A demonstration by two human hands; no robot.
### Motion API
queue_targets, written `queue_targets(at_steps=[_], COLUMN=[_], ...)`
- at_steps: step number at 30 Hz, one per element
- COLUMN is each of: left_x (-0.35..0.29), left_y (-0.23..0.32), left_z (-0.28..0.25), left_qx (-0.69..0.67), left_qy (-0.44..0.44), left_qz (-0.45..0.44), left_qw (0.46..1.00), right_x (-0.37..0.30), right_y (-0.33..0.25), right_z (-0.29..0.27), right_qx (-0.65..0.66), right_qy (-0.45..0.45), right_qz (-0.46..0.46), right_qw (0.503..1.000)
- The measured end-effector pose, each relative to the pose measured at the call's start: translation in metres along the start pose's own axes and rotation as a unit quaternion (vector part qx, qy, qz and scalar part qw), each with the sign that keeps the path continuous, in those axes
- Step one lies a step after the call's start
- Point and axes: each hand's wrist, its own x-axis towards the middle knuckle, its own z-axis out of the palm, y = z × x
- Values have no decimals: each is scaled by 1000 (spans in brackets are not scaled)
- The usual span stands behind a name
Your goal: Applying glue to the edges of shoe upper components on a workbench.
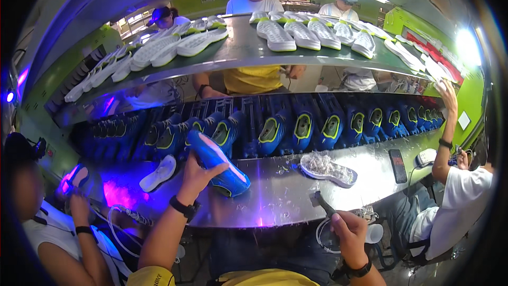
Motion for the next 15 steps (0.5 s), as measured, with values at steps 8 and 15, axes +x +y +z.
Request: queue_targets(at_steps=[8,15], left_x=[-50,-56], left_y=[49,67], left_z=[10,35], left_qx=[-19,144], left_qy=[39,1], left_qz=[62,223], left_qw=[997,964], right_x=[-2,-1], right_y=[-14,-3], right_z=[19,27], right_qx=[-32,-66], right_qy=[-43,-49], right_qz=[-11,9], right_qw=[999,997])
